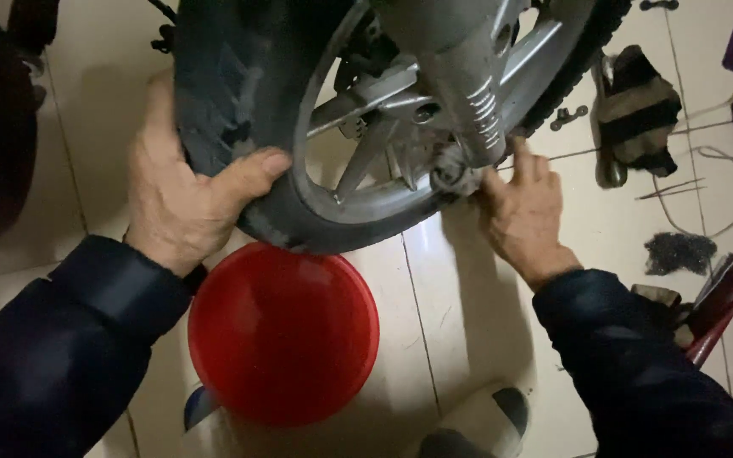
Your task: Cleaning the hub and spokes of a wheel using a cloth and rotating it to reach all sides.
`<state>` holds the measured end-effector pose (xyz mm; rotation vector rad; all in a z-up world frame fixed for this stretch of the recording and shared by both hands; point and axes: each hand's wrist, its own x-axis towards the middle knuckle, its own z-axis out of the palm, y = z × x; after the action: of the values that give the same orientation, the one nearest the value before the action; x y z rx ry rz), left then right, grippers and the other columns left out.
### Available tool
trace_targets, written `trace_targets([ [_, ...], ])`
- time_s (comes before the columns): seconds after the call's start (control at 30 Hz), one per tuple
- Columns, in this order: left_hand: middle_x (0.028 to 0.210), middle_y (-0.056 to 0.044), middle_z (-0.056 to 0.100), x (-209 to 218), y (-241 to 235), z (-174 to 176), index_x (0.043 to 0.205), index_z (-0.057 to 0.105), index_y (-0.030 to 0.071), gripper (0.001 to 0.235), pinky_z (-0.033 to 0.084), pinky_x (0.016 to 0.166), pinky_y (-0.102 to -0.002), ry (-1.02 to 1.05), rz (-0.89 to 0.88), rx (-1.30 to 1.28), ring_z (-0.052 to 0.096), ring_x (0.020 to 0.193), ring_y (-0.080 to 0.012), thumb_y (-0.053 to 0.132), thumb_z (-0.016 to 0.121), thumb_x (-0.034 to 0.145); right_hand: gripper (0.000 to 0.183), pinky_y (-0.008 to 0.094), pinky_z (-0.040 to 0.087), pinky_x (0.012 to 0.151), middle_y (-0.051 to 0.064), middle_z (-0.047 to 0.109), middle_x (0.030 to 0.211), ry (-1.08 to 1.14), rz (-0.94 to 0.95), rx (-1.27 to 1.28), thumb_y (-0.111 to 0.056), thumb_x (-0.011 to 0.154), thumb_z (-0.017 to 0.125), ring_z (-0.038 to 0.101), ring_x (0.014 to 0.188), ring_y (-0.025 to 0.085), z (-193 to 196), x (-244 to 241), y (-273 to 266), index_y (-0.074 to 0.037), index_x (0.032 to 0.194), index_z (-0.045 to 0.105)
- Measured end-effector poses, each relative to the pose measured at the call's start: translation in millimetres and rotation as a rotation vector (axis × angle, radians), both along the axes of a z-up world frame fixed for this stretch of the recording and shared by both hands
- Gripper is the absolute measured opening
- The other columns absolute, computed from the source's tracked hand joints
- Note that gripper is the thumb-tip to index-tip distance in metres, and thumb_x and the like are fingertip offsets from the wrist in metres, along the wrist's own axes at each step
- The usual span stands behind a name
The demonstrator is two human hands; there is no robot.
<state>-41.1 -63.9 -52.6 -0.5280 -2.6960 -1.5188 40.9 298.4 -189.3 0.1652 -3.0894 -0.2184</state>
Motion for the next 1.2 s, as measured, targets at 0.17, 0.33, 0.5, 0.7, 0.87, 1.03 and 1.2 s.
trace_targets([
  [0.17, 0.116, -0.02, 0.061, 0.1, 3.4, 6.1, 0.134, 0.042, 0.0, 0.08, 0.059, 0.08, -0.044, -0.012, 0.021, -0.031, 0.065, 0.103, -0.0356, 0.056, 0.067, 0.082, 0.026, 0.048, 0.05, 0.084, 0.025, 0.055, 0.121, 0.024, 0.062, -0.613, -0.013, 0.099, 0.057, 0.057, 0.101, 0.042, -46.0, 9.8, -30.5, 0.001, 0.121, 0.057],
  [0.33, 0.114, -0.017, 0.062, 2.8, 0.6, -2.6, 0.132, 0.046, 0.0, 0.068, 0.056, 0.079, -0.04, 0.003, 0.014, 0.016, 0.065, 0.1, -0.0308, 0.043, 0.074, 0.087, 0.018, 0.041, 0.061, 0.072, 0.02, 0.066, 0.109, 0.002, 0.169, -0.467, 0.001, 0.092, 0.07, 0.066, 0.091, 0.034, -23.7, -5.4, -13.5, -0.001, 0.11, 0.067],
  [0.5, 0.121, -0.021, 0.061, 0.9, 1.8, 1.3, 0.138, 0.042, 0.0, 0.076, 0.057, 0.084, -0.045, 0.047, -0.001, 0.003, 0.064, 0.108, -0.0357, 0.049, 0.069, 0.087, 0.055, 0.05, 0.058, 0.073, 0.027, 0.055, 0.124, -0.009, -0.02, -0.486, -0.013, 0.095, 0.062, 0.058, 0.105, 0.045, 0.7, -10.9, -20.2, -0.005, 0.147, 0.046],
  [0.7, 0.117, -0.018, 0.061, 0.8, -1.8, -5.2, 0.134, 0.043, 0.004, 0.075, 0.058, 0.079, -0.041, 0.012, 0.0, 0.033, 0.065, 0.103, -0.0332, 0.052, 0.07, 0.084, 0.009, 0.038, 0.049, 0.044, 0.015, 0.046, 0.101, 0.021, 0.071, -0.59, 0.002, 0.104, 0.045, 0.05, 0.071, 0.025, -49.2, 13.4, -61.5, 0.004, 0.11, 0.051],
  [0.87, 0.118, -0.018, 0.063, 1.0, 0.3, -2.8, 0.135, 0.044, 0.002, 0.073, 0.056, 0.08, -0.043, 0.066, 0.028, -0.003, 0.065, 0.104, -0.0331, 0.049, 0.071, 0.086, 0.016, 0.036, 0.044, 0.056, 0.01, 0.046, 0.089, 0.066, 0.16, -0.908, 0.01, 0.085, 0.045, 0.048, 0.075, 0.024, -1.4, 29.1, -118.2, -0.004, 0.093, 0.047],
  [1.03, 0.125, -0.022, 0.061, -0.1, -4.3, -6.4, 0.142, 0.043, 0.001, 0.079, 0.053, 0.081, -0.046, 0.095, 0.023, -0.056, 0.063, 0.11, -0.0376, 0.049, 0.072, 0.087, 0.021, 0.044, 0.043, 0.07, 0.013, 0.051, 0.095, -0.117, 0.147, -1.066, 0.005, 0.081, 0.049, 0.05, 0.082, 0.03, 3.7, 15.4, -118.7, -0.008, 0.096, 0.045],
  [1.2, 0.132, -0.022, 0.056, 2.3, -5.7, -4.7, 0.144, 0.041, 0.006, 0.082, 0.053, 0.09, -0.047, 0.06, 0.061, -0.093, 0.06, 0.118, -0.0393, 0.05, 0.075, 0.083, 0.021, 0.049, 0.049, 0.075, 0.027, 0.057, 0.109, 0.03, 0.321, -0.723, 0.0, 0.084, 0.048, 0.056, 0.093, 0.044, -1.9, 5.1, -113.0, 0.005, 0.102, 0.057],
])
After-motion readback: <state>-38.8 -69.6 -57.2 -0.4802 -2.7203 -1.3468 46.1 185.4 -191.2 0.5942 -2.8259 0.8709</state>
